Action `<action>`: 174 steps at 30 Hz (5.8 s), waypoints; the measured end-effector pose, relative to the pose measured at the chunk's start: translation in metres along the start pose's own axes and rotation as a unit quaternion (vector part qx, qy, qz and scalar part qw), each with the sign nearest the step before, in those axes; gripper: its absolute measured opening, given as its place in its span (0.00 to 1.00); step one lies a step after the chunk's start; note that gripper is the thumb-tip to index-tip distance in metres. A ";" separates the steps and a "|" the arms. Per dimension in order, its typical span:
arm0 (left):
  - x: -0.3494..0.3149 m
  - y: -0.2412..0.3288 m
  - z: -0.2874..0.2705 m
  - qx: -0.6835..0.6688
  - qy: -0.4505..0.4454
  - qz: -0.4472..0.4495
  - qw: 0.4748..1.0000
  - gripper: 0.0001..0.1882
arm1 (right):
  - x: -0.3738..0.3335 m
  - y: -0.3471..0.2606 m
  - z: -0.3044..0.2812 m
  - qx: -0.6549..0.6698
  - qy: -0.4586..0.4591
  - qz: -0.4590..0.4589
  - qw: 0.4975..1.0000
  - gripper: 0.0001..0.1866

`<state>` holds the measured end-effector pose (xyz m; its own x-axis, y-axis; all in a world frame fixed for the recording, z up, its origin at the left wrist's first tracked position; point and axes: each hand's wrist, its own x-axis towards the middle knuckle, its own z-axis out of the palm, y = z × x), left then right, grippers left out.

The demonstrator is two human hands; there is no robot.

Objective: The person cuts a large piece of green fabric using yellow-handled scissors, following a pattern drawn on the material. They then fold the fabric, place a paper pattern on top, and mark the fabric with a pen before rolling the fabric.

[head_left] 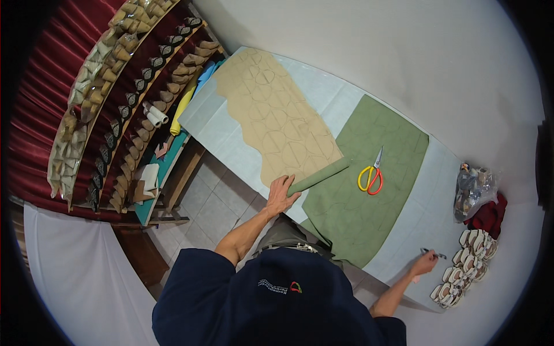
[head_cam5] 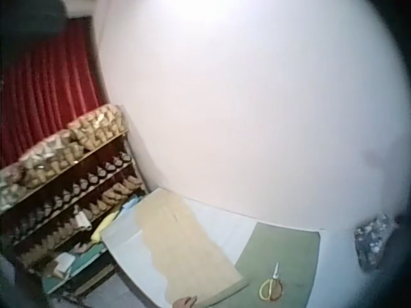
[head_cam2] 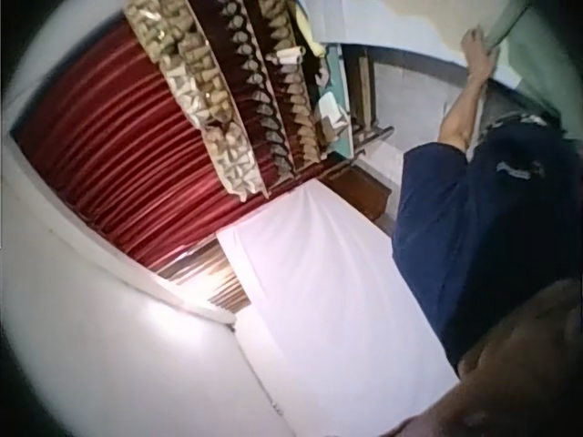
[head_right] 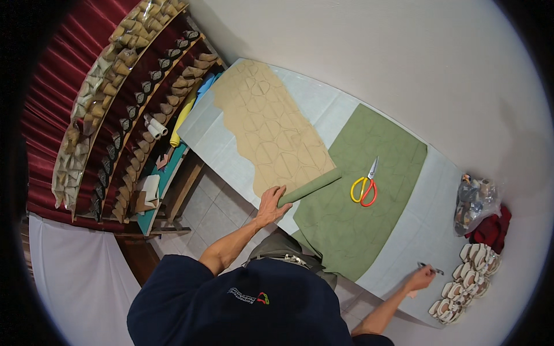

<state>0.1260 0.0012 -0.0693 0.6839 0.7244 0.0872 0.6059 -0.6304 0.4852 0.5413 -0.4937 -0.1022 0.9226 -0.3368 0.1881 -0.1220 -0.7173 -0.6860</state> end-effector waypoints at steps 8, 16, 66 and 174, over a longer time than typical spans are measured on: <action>0.046 -0.063 -0.035 -0.029 -0.072 0.013 0.997 0.40 | -0.206 -0.271 0.113 0.343 -0.236 -0.059 0.907 0.06; 0.087 -0.104 -0.055 0.018 -0.169 0.123 0.978 0.41 | -0.445 -0.457 0.235 0.309 -0.536 -0.162 0.769 0.14; 0.119 -0.130 -0.054 -0.007 -0.328 0.068 0.942 0.51 | -0.439 -0.554 0.365 0.140 -0.569 -0.361 0.725 0.18; 0.041 -0.043 -0.047 -0.087 -0.159 0.137 0.974 0.38 | -0.372 -0.409 0.227 0.118 -0.565 -0.303 0.759 0.18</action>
<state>0.1091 0.0712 -0.0461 0.9183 0.3950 -0.0261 0.3234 -0.7107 0.6247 0.3309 0.0635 -0.0507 0.5246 0.8440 -0.1119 0.3950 -0.3577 -0.8462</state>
